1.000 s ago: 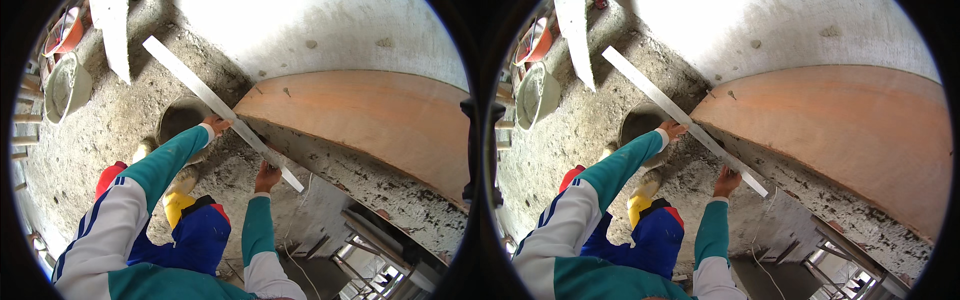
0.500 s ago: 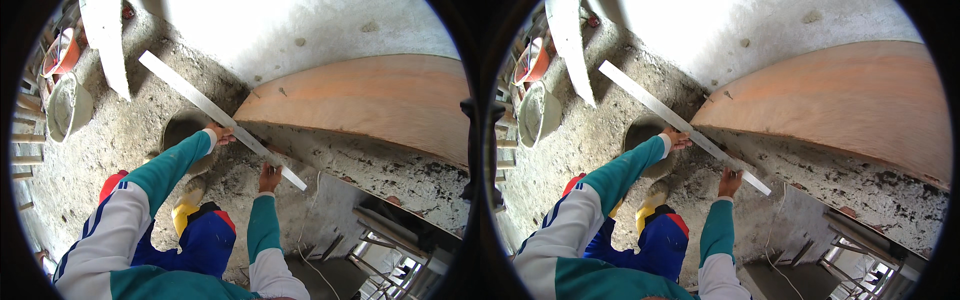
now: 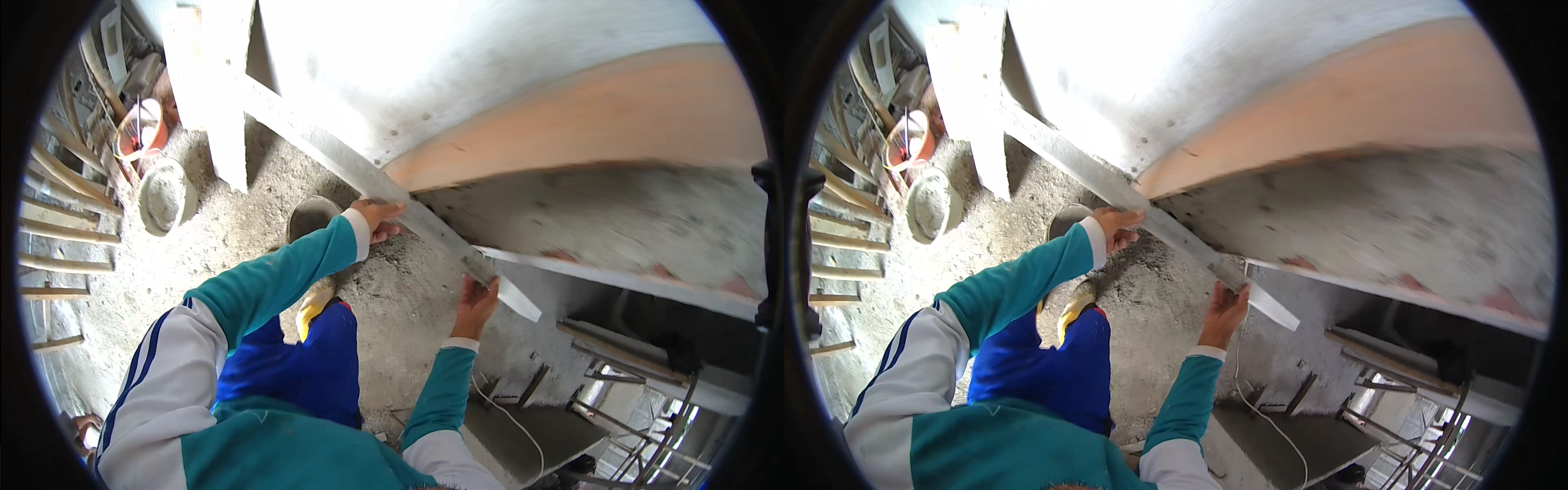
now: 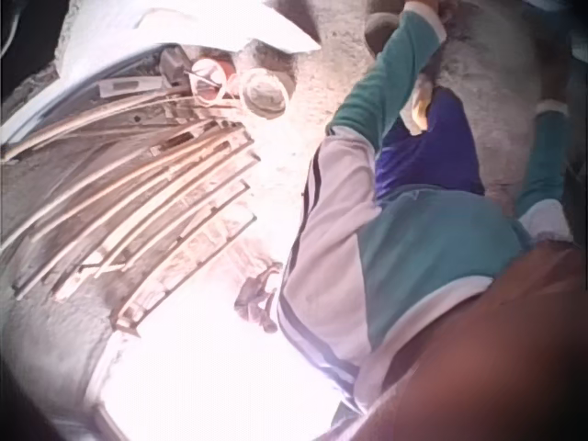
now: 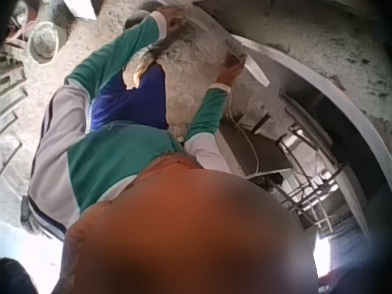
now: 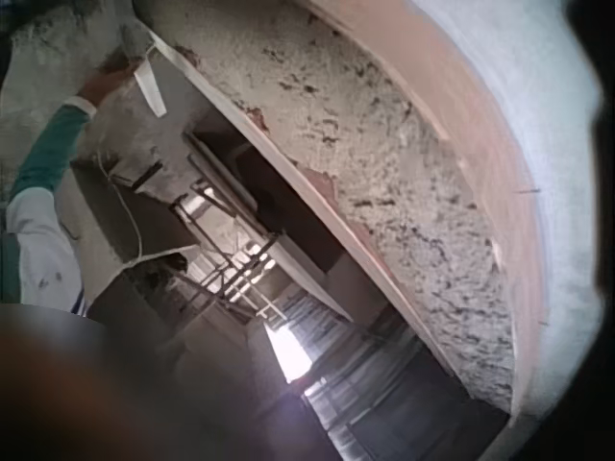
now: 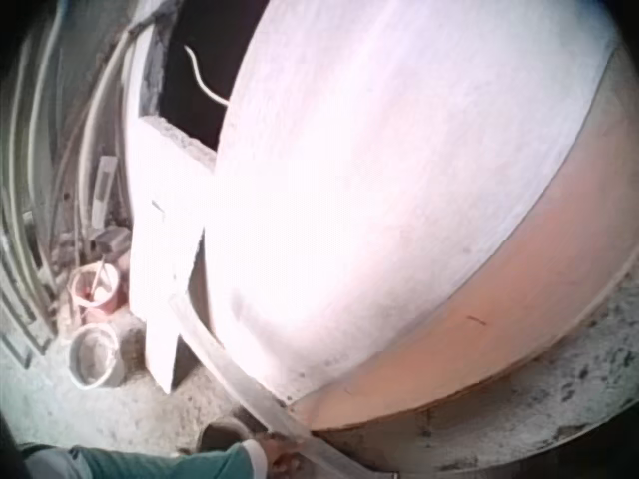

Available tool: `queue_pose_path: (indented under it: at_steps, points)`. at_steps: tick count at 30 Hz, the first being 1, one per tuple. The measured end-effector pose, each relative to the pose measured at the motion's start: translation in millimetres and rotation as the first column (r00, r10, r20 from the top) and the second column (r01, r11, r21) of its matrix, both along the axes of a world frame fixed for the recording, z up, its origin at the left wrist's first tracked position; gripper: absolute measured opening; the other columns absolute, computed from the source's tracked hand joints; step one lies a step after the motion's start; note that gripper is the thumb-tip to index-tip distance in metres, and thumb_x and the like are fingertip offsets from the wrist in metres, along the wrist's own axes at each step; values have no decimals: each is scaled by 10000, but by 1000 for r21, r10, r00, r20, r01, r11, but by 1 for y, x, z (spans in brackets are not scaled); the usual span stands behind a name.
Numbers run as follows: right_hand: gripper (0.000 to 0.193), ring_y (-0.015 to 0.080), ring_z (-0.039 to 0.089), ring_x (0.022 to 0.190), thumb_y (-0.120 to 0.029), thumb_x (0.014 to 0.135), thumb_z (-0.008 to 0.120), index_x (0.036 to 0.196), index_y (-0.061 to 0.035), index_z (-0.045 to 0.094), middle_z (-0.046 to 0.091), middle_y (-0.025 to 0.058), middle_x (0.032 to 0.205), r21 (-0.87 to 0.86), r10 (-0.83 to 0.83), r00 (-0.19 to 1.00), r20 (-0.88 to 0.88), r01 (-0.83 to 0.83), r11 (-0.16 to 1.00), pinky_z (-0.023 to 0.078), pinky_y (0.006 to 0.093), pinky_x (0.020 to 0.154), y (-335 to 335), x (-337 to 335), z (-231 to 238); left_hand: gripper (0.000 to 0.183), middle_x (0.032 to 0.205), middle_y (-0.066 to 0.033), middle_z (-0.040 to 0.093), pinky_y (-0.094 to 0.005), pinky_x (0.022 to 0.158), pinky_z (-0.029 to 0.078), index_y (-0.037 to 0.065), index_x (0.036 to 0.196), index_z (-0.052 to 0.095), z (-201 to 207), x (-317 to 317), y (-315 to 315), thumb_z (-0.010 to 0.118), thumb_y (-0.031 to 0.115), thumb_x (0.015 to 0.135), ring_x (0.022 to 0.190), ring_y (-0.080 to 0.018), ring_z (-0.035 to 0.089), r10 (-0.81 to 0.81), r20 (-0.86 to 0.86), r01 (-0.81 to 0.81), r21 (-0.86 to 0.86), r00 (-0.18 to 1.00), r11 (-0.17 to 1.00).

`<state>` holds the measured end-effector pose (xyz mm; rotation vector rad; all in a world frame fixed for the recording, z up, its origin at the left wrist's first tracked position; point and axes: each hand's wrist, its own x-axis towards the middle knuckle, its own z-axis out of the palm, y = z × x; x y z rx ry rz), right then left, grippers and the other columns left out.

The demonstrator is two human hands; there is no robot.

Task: The person mixes a cement-like material in a bucket using a trowel, then moves a wooden ladder and places a long white strip against a wall. The person uses a hammer to chip away at the wall surface near the strip, then repositions the strip and continues chipping.

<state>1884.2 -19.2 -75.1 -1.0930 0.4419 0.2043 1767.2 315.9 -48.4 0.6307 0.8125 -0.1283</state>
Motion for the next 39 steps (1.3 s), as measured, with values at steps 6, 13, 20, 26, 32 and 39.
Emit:
queue_pose_path:
  at_steps: [6, 13, 20, 26, 32, 39]
  points:
    - [485, 246, 634, 1179, -384, 1033, 645, 1371, -44, 566, 617, 124, 1308, -29, -29, 983, 182, 35, 999, 566, 399, 1020, -19, -10, 289, 767, 1253, -162, 672, -277, 594, 556, -48, 1326, 600, 294, -17, -10, 812, 524, 862, 704, -146, 674, -189, 93, 147, 344, 978, 927]
    - [564, 264, 658, 1142, -407, 1007, 681, 1352, 20, 550, 633, 142, 1284, 308, 45, 967, 251, -124, 943, 592, 410, 995, -18, -83, 319, 960, 1216, -230, 611, -474, 892, 594, -81, 1243, 517, 399, -78, -29, 858, 647, 719, 1172, -312, 627, 56, 163, -139, 556, 985, 820]
    - [704, 363, 637, 1172, -541, 1009, 624, 1457, -11, 502, 624, 205, 1306, 273, 298, 914, -277, -222, 936, 560, 558, 1014, 43, -213, 196, 882, 1118, -223, 621, -481, 832, 640, -63, 1235, 455, 353, -170, 13, 957, 422, 696, 1036, -333, 695, 341, 63, -302, 632, 938, 714]
    - [711, 377, 601, 1234, -482, 1071, 535, 1550, 20, 383, 549, 254, 1437, -286, 415, 797, -440, -562, 776, 565, 531, 1012, 20, -271, 161, 720, 919, -153, 616, -367, 683, 630, -35, 973, 510, 389, -238, 125, 935, 470, 682, 797, -260, 691, 375, 291, -434, 812, 880, 389]
    - [549, 357, 610, 1267, -367, 1098, 471, 1516, -12, 455, 568, 211, 1457, -471, -44, 804, -593, -302, 829, 552, 505, 1028, -31, -342, 127, 699, 935, -173, 686, -342, 743, 599, -67, 1035, 582, 406, -255, 241, 923, 452, 712, 781, -224, 684, 250, 275, -323, 930, 928, 178]
    - [577, 354, 645, 1193, -366, 1074, 534, 1554, -70, 411, 597, 201, 1423, -467, -192, 723, -663, -199, 862, 565, 522, 983, 9, -487, 109, 760, 1067, -186, 694, -392, 880, 573, -27, 1163, 552, 296, -205, 310, 970, 386, 680, 1005, -289, 680, 131, 145, -149, 989, 981, 20]
